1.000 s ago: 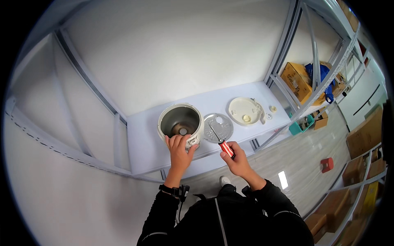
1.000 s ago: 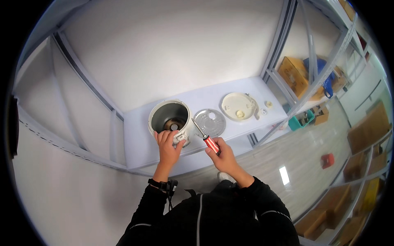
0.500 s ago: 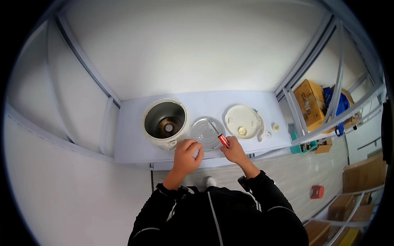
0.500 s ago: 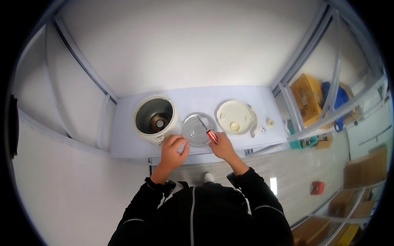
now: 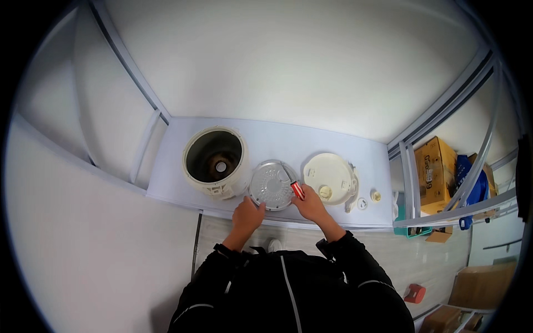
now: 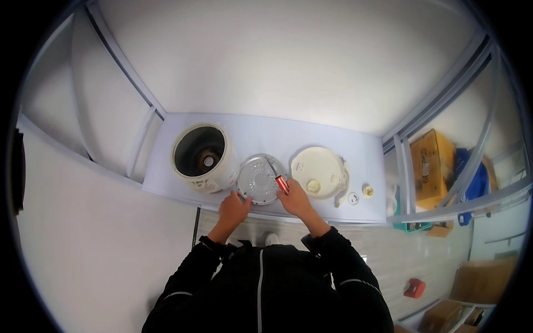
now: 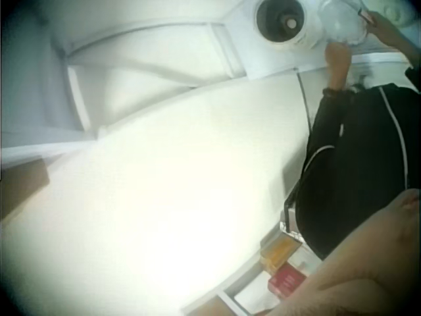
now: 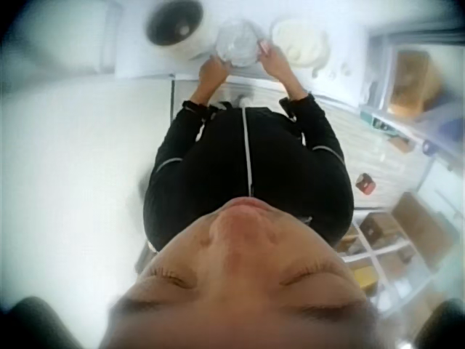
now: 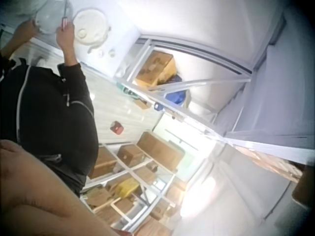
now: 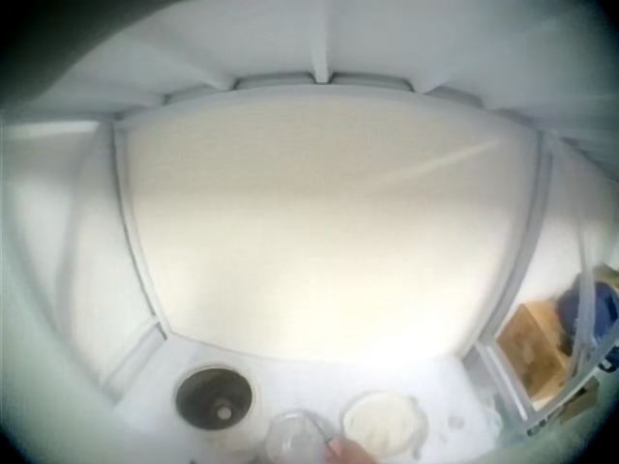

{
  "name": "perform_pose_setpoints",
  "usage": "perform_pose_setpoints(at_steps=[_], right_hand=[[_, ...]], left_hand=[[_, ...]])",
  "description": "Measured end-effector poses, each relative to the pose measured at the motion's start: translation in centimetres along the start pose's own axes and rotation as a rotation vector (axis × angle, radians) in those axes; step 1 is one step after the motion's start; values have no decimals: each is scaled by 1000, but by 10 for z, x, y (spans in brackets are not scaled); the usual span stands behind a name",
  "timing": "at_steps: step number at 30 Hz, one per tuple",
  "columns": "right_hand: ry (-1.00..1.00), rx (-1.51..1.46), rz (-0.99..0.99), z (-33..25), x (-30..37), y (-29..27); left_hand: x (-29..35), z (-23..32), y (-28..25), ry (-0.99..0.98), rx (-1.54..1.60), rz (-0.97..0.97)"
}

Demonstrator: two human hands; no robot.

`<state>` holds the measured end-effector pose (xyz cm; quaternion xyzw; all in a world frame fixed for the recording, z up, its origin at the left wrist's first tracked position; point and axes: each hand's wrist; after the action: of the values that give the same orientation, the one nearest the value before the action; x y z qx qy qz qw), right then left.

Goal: The person uses a screwdriver to tighten screws on a white cylindrical appliance and its lid. They repeatedly remove and replace the lid while adjusting fasteners on the appliance body and lid, working on a white shelf in a storage area.

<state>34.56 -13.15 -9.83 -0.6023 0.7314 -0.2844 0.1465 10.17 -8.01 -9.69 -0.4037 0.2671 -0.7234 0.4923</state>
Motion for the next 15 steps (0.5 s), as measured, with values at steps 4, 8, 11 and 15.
perform_pose_setpoints(at_steps=[4,8,11,15], right_hand=[[-20,-1,29,0,-7,-1],[9,11,-67,4,-19,-3],[38,49,-84,10,-24,-4],[87,67,-115,-6,-20,-13]], left_hand=[[-4,3,6,4,53,90],[-17,-14,26,104,121,108],[-17,-12,26,114,114,81],[-15,-10,25,75,84,97]])
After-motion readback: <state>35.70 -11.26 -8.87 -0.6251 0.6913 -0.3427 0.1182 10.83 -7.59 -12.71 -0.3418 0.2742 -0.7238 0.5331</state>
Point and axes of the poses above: each hand's wrist, its own x-axis away from the middle knuckle, its own y-axis out of the palm, z = x × y, and after that the axes turned 2 degrees about y, right-handed
